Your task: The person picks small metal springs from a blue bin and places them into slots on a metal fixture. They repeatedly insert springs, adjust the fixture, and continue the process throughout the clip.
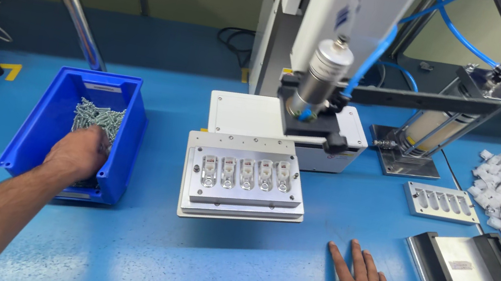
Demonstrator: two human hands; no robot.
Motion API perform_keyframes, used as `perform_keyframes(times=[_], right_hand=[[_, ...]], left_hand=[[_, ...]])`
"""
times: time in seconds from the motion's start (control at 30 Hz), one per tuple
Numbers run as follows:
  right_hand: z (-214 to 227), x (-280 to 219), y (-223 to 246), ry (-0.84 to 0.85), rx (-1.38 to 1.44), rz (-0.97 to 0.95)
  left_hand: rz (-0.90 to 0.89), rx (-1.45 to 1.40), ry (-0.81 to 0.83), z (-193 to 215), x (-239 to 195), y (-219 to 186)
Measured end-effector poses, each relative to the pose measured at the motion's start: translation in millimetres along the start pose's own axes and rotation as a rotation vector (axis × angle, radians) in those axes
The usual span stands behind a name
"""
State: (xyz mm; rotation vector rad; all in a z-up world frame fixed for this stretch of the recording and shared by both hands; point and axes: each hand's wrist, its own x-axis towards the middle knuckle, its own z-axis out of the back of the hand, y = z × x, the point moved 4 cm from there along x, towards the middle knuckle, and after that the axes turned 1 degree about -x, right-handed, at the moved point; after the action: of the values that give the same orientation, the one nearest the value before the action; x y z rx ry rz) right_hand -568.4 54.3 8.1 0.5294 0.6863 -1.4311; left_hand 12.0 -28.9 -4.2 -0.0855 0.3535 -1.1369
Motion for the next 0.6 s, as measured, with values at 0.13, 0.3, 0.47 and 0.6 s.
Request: perform_keyframes(times=[0.13,0.3,0.47,0.6], right_hand=[[-4.3,3.5,-2.3,-0.024,0.006,0.015],[-8.6,12.2,-7.4,0.023,0.005,0.009],[-12.5,17.9,-12.3,0.003,0.007,0.03],[-17.8,24.9,-18.0,-0.006,0.008,0.052]], left_hand=[[0.098,-0.349,-0.175,7.2,-19.2,3.0],[0.351,-1.444,-0.052,-7.9,-25.1,5.7],[0.556,-2.055,0.06,-9.5,-28.5,3.2],[0.54,-2.188,0.089,2.7,-38.6,-7.6]])
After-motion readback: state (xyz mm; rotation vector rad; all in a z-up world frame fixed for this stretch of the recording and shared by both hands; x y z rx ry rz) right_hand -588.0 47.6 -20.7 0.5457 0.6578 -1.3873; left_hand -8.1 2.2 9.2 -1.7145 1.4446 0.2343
